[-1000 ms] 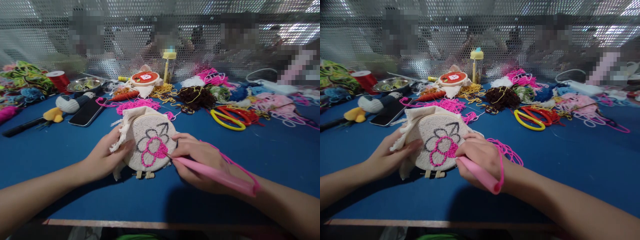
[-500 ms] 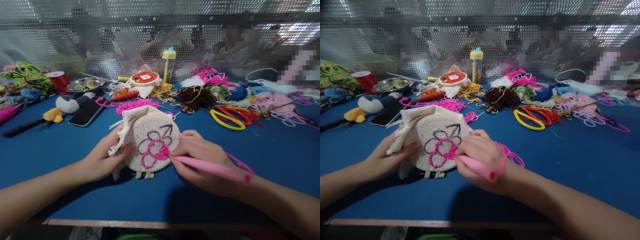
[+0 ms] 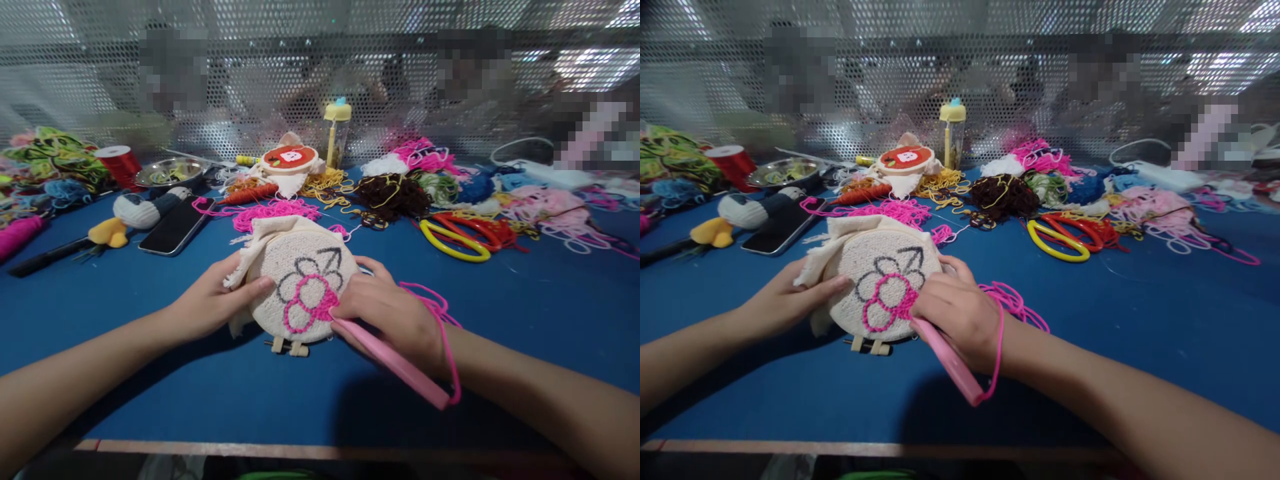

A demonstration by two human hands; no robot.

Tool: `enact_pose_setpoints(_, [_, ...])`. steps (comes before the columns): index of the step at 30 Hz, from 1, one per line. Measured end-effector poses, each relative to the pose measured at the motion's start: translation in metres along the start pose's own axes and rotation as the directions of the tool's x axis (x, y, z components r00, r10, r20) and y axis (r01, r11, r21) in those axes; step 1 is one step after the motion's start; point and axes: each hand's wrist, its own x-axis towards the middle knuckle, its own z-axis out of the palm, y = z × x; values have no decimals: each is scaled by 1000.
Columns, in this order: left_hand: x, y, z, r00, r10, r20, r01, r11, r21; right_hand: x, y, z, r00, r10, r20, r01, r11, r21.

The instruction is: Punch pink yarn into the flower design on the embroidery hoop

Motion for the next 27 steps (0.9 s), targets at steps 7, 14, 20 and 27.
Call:
enact_pose_setpoints(7, [3,-7,2,999,-36,30,39,994,-99,-3,6,6,998,-42,-45,44,998,40])
enact_pose_setpoints(14, [-1,-6,6,973,-134,187,172,964,-202,0,1,6,988,135,-77,-136,991,2])
enact_pose_setpoints(20, [0,-5,11,950,-203,238,298,817,-494,-5,8,12,993,-10,-116,8,1000,-15])
enact_pose_setpoints(27, [3,-10,11,947,-210,243,317,739,-595,-2,14,1,995,-88,49,83,993,88])
